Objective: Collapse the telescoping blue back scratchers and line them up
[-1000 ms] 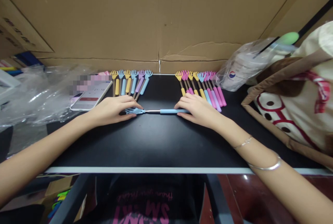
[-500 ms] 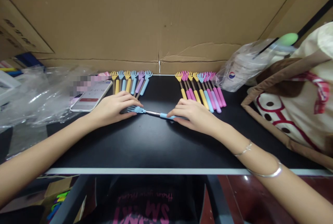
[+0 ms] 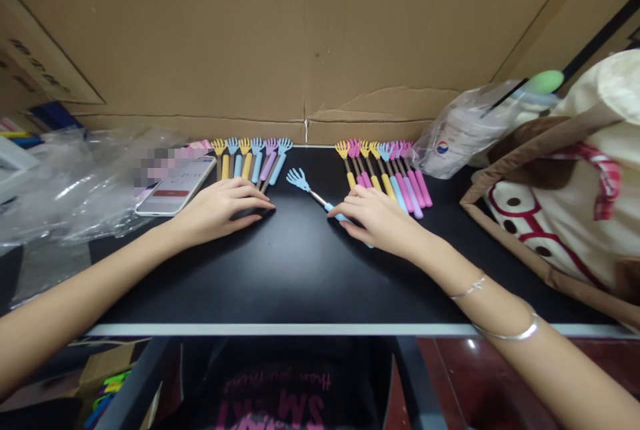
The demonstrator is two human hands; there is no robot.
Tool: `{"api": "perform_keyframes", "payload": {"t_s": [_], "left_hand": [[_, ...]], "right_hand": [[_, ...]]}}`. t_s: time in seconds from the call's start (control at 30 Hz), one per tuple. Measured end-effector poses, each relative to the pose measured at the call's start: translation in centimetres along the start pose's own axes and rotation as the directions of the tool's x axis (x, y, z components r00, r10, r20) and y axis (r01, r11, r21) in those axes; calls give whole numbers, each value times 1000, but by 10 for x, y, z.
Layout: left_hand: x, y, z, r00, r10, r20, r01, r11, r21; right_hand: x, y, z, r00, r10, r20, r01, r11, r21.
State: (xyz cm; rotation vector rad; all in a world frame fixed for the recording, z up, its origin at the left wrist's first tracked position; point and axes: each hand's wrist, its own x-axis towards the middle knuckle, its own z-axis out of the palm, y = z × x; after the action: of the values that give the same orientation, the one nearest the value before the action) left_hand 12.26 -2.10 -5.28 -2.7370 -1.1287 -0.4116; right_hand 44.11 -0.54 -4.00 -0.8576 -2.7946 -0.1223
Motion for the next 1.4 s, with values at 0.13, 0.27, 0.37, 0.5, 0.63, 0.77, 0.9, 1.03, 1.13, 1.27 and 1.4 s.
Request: {"api": "perform_keyframes", "payload": {"t_s": [0.13, 0.27, 0.37, 0.5, 0.63, 0.77, 0.9, 1.03, 1.13, 1.27, 1.4], "left_hand": [[0, 1, 0, 999, 2, 36, -1, 1000, -27], [0, 2, 0, 999, -3, 36, 4, 999, -46], [0, 2, 0, 999, -2, 40, 4, 999, -47], [0, 1, 0, 999, 16, 48, -13, 999, -45], [-1, 0, -1, 999, 30, 45, -28, 999, -42], [-3, 3, -2, 999, -5, 36, 6, 1000, -20], [-4, 5, -3, 999, -25, 33, 26, 1000, -8], [-3, 5, -3, 999, -29, 45, 29, 1000, 0], [-3, 5, -3, 998, -33, 51, 33, 999, 0], [-3, 5, -4, 997, -43, 59, 43, 999, -6], [-3, 5, -3, 996, -67, 54, 68, 998, -7]], "right_hand": [[1, -1, 0, 999, 48, 16, -48, 999, -11], [2, 1, 2, 998, 52, 29, -51, 998, -33], [1, 4, 3, 999, 38, 15, -38, 998, -46], [-1, 5, -2, 1000, 23, 16, -22, 999, -34], [-5, 0, -7, 997, -3, 73, 3, 1000, 2], [-7, -6, -7, 993, 14, 120, -15, 1000, 1], [-5, -4, -2, 995, 31, 94, -29, 999, -26], [-2, 3, 5, 997, 50, 57, -46, 997, -60], [1, 9, 10, 997, 62, 44, -58, 995, -83], [4, 18, 14, 997, 67, 46, -62, 994, -94], [6, 23, 16, 996, 79, 47, -75, 993, -89]]}}
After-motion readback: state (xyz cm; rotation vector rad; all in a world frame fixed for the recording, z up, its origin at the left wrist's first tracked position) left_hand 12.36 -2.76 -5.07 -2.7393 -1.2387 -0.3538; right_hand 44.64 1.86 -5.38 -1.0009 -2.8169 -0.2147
